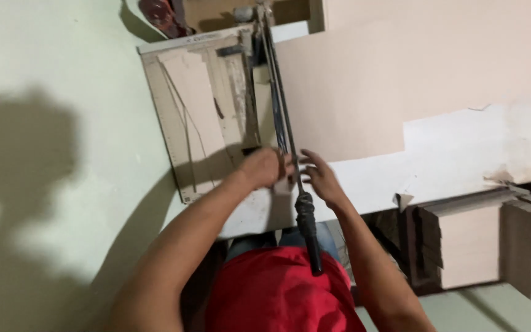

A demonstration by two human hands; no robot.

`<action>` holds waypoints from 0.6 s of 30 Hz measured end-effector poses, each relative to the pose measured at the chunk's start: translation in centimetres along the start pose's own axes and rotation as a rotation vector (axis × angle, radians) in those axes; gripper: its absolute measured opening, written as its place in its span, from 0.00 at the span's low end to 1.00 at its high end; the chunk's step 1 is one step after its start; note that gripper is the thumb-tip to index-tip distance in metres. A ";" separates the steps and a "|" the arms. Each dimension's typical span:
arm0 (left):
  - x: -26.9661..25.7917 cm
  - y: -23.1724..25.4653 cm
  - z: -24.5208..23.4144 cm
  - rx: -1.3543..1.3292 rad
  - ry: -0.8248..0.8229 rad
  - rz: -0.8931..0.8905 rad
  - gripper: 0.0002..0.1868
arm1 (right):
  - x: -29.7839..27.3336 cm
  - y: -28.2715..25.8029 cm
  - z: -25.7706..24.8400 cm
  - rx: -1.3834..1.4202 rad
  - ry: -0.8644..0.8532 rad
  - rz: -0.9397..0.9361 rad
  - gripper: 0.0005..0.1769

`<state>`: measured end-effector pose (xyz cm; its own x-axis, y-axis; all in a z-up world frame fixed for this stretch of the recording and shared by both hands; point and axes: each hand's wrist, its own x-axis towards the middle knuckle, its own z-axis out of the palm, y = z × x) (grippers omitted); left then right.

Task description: The person stacks small rectangular paper pieces, then places a large sheet of paper on a manual paper cutter. They align the sheet and pull the cutter's lever to trim the edge. The person repeats this process with additional sheets, stacking the trimmed pieces on the table.

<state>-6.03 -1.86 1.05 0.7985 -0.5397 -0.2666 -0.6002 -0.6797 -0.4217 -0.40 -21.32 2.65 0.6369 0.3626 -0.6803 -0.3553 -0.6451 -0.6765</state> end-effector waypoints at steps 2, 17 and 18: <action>-1.9 0.7 1.2 -0.379 0.036 -0.017 0.08 | 4.0 2.4 3.6 -0.059 -0.155 -0.165 0.26; -8.3 -6.8 3.1 -0.910 -0.362 -0.737 0.31 | 0.4 6.9 2.3 0.629 0.238 0.355 0.31; -7.5 -7.0 2.9 -0.905 -0.355 -0.733 0.31 | 0.8 6.8 1.3 0.633 0.244 0.350 0.31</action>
<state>-7.65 8.42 3.50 0.8450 0.1873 -0.5009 0.2965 -0.9436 0.1474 -3.21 -24.50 -2.89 0.5221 0.0020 -0.8529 -0.8418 -0.1595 -0.5157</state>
